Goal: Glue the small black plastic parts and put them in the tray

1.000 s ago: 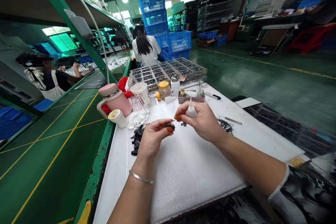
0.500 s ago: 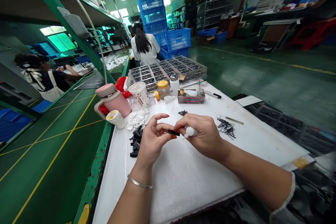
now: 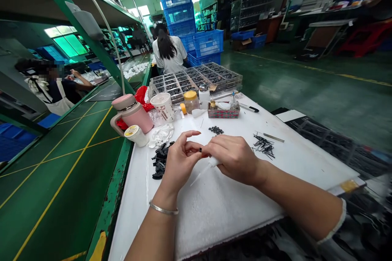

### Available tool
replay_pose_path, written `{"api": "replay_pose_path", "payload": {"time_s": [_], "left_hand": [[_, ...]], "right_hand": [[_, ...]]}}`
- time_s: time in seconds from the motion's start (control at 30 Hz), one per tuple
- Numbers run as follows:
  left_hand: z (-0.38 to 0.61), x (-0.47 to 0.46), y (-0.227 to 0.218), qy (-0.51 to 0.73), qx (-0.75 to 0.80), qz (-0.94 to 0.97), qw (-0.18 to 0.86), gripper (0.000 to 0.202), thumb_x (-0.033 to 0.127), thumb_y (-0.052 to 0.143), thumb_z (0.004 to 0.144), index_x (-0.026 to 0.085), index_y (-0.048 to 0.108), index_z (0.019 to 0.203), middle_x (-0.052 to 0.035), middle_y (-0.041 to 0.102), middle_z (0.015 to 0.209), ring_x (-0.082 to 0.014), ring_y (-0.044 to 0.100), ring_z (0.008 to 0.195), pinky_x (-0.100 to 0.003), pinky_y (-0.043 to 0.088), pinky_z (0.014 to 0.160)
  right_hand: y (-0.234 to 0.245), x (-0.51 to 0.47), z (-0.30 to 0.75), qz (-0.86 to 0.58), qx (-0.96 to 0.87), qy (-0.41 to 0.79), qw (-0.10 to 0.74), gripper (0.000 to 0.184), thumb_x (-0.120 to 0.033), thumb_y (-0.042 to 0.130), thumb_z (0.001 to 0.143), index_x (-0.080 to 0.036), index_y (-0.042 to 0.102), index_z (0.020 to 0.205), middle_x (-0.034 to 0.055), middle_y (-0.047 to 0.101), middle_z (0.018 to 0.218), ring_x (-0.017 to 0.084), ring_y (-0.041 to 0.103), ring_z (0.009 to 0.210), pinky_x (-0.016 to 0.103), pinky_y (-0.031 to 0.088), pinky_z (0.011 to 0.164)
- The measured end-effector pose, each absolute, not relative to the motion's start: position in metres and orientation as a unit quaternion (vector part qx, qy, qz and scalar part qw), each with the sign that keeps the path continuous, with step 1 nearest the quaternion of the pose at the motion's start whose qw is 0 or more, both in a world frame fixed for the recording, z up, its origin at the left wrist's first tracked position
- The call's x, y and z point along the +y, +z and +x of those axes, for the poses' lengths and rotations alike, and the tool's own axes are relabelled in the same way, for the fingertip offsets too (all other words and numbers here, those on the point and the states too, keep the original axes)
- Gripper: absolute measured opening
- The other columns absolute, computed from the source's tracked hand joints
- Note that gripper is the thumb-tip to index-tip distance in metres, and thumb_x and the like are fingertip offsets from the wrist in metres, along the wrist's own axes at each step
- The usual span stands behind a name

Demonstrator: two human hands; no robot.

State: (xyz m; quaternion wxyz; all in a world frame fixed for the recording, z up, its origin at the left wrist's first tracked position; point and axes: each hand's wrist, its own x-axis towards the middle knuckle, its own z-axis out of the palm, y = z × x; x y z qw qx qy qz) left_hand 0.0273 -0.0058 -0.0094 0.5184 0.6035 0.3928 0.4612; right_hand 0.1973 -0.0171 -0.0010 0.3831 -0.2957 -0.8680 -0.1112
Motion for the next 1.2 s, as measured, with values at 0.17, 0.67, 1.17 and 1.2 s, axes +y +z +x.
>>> {"api": "replay_pose_path", "payload": {"time_s": [0.17, 0.67, 1.17, 1.2], "left_hand": [[0.027, -0.007, -0.011, 0.447, 0.406, 0.638, 0.477, 0.045, 0.011, 0.068, 0.071, 0.02, 0.055, 0.113, -0.0006, 0.068, 0.073, -0.0131, 0.063, 0.066, -0.021, 0.048, 0.062], [0.021, 0.001, -0.013, 0.46, 0.389, 0.48, 0.638, 0.02, 0.019, 0.077, 0.067, 0.015, 0.061, 0.077, -0.0048, 0.07, 0.085, -0.0151, 0.065, 0.081, -0.023, 0.05, 0.07], [0.02, 0.007, -0.019, 0.456, 0.441, 0.498, 0.591, 0.023, 0.029, 0.077, 0.067, 0.014, 0.073, 0.084, -0.003, 0.067, 0.076, -0.0086, 0.058, 0.065, -0.019, 0.051, 0.063], [0.02, 0.007, -0.019, 0.457, 0.441, 0.498, 0.591, 0.022, 0.029, 0.077, 0.067, 0.015, 0.073, 0.084, -0.003, 0.068, 0.077, -0.0089, 0.059, 0.066, -0.019, 0.051, 0.064]], "right_hand": [[-0.006, -0.009, 0.201, -0.295, -0.874, 0.01, 0.386, 0.018, -0.005, 0.047, 0.081, -0.017, 0.06, 0.085, 0.0026, 0.064, 0.073, 0.014, 0.057, 0.066, 0.025, 0.041, 0.061], [-0.003, 0.007, 0.212, -0.397, -0.645, 0.42, 0.5, 0.026, -0.04, 0.064, 0.08, -0.017, 0.059, 0.093, 0.0009, 0.058, 0.072, 0.014, 0.06, 0.06, 0.02, 0.042, 0.041], [0.008, 0.013, 0.23, -0.422, -0.61, 0.398, 0.54, 0.035, -0.045, 0.061, 0.083, -0.019, 0.052, 0.105, 0.0056, 0.066, 0.086, 0.018, 0.065, 0.074, 0.021, 0.049, 0.047], [0.009, 0.013, 0.231, -0.418, -0.603, 0.4, 0.548, 0.033, -0.043, 0.063, 0.082, -0.019, 0.052, 0.101, 0.0044, 0.066, 0.08, 0.017, 0.065, 0.071, 0.021, 0.047, 0.046]]}}
